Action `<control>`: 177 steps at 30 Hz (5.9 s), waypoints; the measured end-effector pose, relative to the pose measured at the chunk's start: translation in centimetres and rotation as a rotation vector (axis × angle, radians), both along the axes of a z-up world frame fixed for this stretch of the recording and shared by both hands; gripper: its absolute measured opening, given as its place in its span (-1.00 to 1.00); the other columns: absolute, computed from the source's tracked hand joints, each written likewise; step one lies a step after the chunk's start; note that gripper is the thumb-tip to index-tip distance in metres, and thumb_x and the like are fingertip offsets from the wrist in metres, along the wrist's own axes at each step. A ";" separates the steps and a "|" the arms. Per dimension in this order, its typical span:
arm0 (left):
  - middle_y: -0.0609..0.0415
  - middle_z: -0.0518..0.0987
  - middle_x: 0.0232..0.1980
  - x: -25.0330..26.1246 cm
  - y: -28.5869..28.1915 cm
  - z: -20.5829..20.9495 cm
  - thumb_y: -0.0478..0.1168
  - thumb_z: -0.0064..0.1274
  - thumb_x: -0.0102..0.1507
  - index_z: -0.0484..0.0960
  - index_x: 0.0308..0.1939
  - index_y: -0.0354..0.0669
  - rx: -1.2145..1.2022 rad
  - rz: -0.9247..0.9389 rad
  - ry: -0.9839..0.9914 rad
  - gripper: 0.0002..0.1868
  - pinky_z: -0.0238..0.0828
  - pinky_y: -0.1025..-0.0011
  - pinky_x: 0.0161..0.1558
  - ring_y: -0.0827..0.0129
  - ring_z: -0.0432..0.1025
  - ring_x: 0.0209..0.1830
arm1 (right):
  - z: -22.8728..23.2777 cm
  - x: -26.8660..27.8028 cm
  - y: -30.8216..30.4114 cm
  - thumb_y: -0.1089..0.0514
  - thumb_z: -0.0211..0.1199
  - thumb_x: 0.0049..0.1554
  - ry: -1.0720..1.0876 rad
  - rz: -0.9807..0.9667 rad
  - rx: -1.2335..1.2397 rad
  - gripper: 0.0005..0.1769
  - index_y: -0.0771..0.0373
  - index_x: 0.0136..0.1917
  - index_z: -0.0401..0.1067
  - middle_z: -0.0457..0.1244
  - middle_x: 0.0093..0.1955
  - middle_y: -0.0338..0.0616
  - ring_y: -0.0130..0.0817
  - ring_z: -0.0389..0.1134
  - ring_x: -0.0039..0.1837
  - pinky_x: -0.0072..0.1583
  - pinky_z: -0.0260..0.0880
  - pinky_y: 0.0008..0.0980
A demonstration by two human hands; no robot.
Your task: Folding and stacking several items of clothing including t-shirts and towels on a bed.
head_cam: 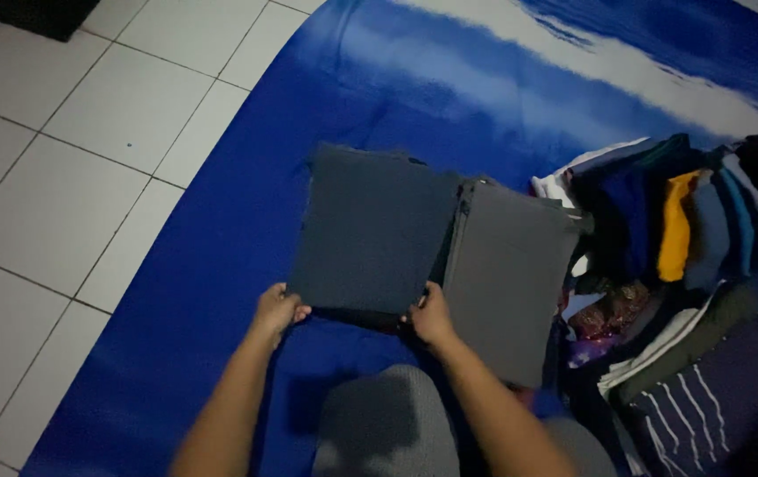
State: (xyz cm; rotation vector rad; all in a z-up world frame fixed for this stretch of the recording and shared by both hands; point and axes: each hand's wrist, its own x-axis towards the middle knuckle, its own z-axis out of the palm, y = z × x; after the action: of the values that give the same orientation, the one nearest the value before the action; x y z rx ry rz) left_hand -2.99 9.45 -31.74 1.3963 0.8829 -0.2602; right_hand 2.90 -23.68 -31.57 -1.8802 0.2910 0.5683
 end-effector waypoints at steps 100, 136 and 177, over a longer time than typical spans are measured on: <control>-0.35 0.00 0.57 8.7 -9.1 7.9 0.06 0.08 0.28 0.19 0.47 -0.24 1.119 -0.709 -0.280 -0.21 -0.21 -0.33 0.39 -0.27 -0.14 0.57 | 5.3 3.7 6.0 0.10 0.34 0.14 -0.379 0.016 -0.297 -0.15 0.34 0.53 -0.03 0.07 0.41 0.33 0.21 0.17 0.39 0.38 0.18 0.09; -0.20 0.62 0.08 -2.6 -37.6 13.3 -0.18 0.13 0.25 0.65 0.01 -0.29 0.463 -0.978 -0.838 -0.68 0.44 0.16 0.14 -0.03 0.51 0.11 | 15.3 -17.1 -33.1 0.16 0.55 -0.12 -0.426 -0.348 -0.819 -0.29 0.21 0.29 0.39 0.21 0.38 0.14 0.12 0.20 0.41 0.40 0.21 -0.03; -0.18 0.58 0.08 -0.3 -65.5 16.9 -0.54 -0.19 0.13 0.35 0.39 -0.19 -0.906 -0.842 0.092 -0.30 0.64 0.20 0.00 0.09 0.59 -0.04 | 2.6 -25.0 -49.8 0.01 0.22 0.29 -0.324 -1.042 -0.232 -0.61 0.40 0.18 0.46 0.37 0.12 0.12 -0.09 0.38 0.14 0.17 0.38 -0.29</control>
State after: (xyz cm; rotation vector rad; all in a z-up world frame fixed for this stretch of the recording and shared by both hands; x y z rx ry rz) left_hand -3.28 -56.06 -14.84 0.8085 0.1193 -1.2069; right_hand -22.07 -73.50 -28.96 -1.7052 1.0544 -0.4855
